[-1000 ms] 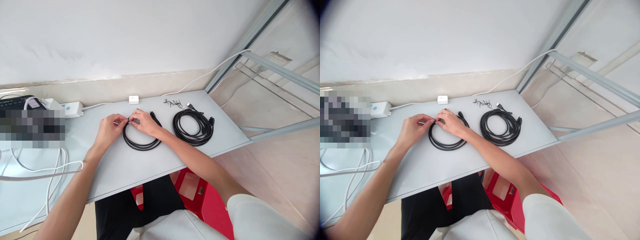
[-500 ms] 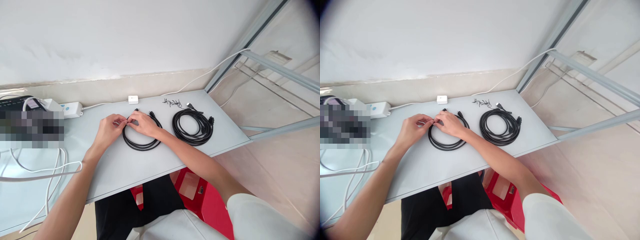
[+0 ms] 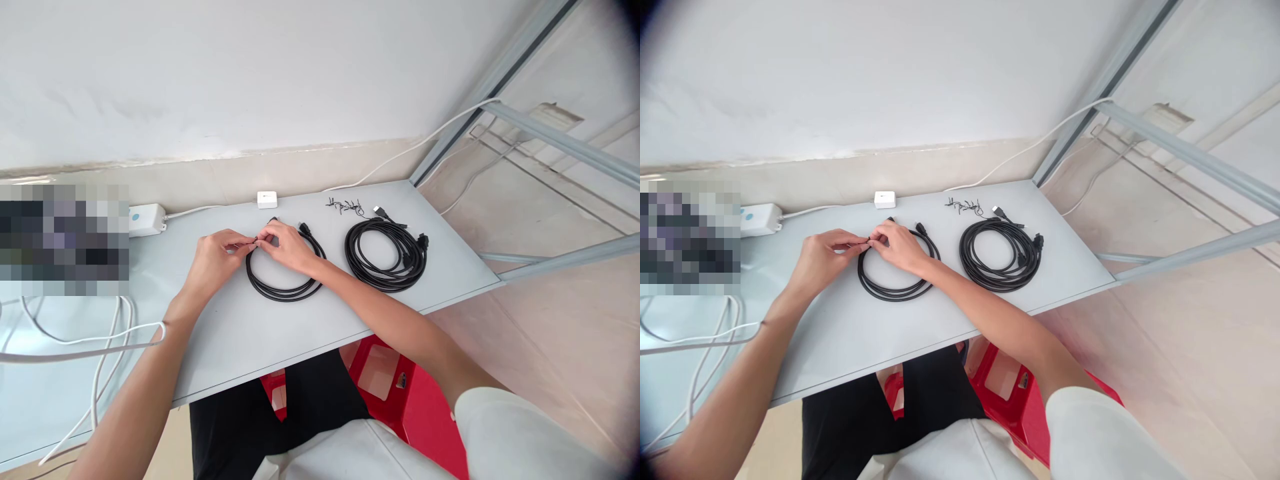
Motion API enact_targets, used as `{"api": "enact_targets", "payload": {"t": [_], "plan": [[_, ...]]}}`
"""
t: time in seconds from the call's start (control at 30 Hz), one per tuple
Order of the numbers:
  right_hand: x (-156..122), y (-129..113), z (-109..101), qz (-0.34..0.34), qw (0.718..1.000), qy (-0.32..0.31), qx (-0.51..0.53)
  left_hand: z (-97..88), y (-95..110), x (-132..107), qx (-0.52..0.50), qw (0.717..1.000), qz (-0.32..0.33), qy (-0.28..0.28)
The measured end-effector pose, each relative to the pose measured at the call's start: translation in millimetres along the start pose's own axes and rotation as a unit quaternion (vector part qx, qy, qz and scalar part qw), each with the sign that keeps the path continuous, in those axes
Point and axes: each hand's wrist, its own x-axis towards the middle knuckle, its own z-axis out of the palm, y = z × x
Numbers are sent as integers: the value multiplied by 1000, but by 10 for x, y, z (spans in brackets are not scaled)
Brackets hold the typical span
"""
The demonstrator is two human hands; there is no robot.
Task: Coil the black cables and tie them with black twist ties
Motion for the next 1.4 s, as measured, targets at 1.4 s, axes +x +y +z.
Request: {"api": "enact_targets", "payload": {"t": [1.4], "plan": [[-18,-2,-62,-123,976,-48,-171,26,-39,35,-25,996,-80,-7]]}}
